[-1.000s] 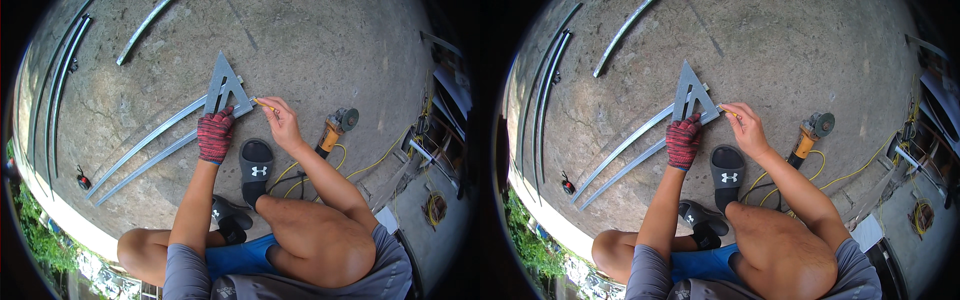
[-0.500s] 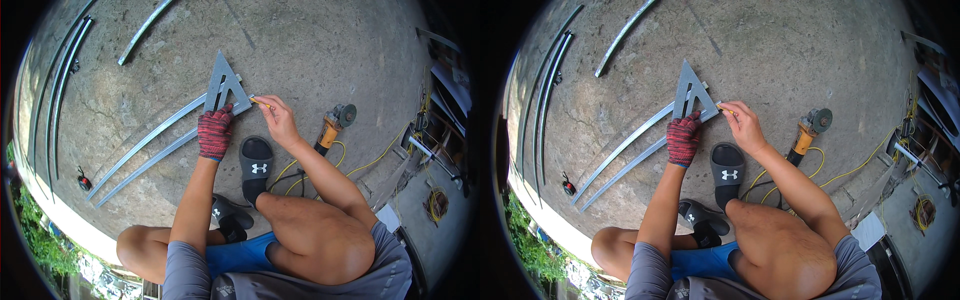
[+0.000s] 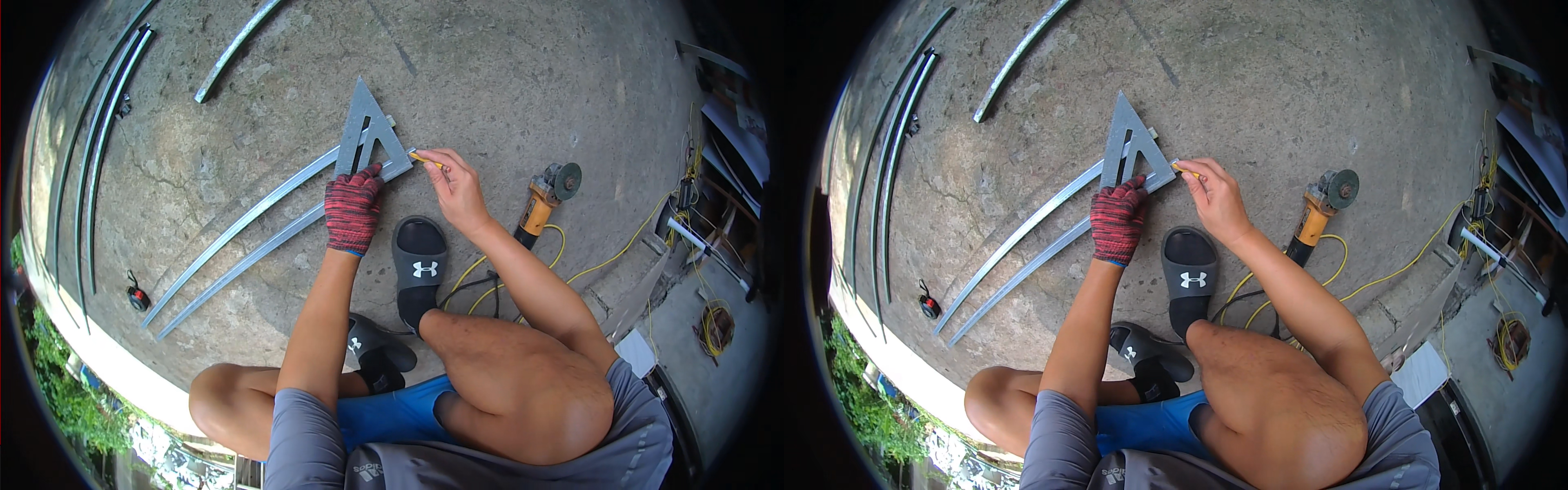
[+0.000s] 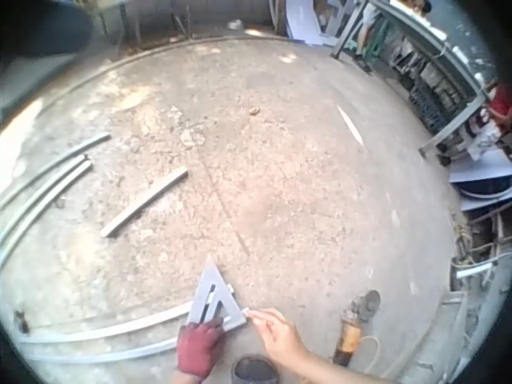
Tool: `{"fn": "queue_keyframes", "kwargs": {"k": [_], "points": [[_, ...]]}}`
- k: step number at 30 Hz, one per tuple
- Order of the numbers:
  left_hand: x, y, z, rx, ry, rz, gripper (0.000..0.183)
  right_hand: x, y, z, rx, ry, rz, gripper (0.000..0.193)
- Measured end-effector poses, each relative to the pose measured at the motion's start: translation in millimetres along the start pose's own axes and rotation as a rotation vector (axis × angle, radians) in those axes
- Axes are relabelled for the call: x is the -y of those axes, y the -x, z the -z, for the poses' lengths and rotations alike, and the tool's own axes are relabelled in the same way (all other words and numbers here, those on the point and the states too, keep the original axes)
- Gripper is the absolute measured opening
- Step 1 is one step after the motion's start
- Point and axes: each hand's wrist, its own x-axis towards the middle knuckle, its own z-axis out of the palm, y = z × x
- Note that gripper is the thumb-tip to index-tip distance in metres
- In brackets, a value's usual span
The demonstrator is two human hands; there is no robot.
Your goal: The recorder measures metal rods using a speed square and pencil, and then cuts them using an electric angle grinder.
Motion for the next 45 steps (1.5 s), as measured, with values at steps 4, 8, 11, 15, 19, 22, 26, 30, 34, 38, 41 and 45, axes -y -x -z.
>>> {"fn": "queue_keyframes", "kwargs": {"k": [4,8,11,15,19,22,26,30,34,38,41,45], "points": [[0.3,0.0,0.2,0.012,0.012,0.009,0.021,1.1,0.0,-1.0,-0.006,0.009,0.004,0.019],[1.6,0.3,-1.6,0.006,0.01,0.002,0.02,1.6,-0.1,-1.3,0.005,0.035,0.011,0.019],[2.6,0.4,-2.2,0.006,0.005,0.01,0.02,1.2,0.5,-2.0,0.004,0.03,0.011,0.019],[0.9,-1.1,-3.3,-0.003,0.023,0.006,0.019,-5.6,9.0,4.2,0.014,0.058,-0.019,0.018],[3.2,-2.2,-3.8,-0.02,0.017,-0.003,0.018,-7.6,12.7,6.8,0.009,0.094,0.056,0.017],[2.4,-0.7,-3.7,-0.034,0.02,-0.014,0.017,2.4,2.3,6.3,-0.045,0.067,0.05,0.017],[2.4,-2.5,-5.9,-0.037,0.026,-0.013,0.016,0.8,-7.4,2.2,0.012,0.096,0.067,0.017],[0.5,-2.5,-4.5,-0.042,0.016,-0.011,0.016,-0.8,-1.5,-0.7,-0.004,0.091,0.089,0.017],[0.3,-1.6,-2.2,0.002,-0.025,0.007,0.017,-9.1,16.8,9.6,0.048,0.157,0.071,0.018],[3.6,3.8,1.1,-0.019,-0.01,-0.002,0.018,-2.2,14.9,18.1,-0.034,0.114,0.017,0.019],[7.0,3.3,12.9,-0.073,-0.026,-0.037,0.019,4.2,0.7,21.7,-0.072,0.104,0.052,0.02],[19.7,-19.7,23.7,-0.136,-0.023,0.002,0.017,12.2,-7.3,20.6,-0.056,0.125,0.071,0.021]]}}
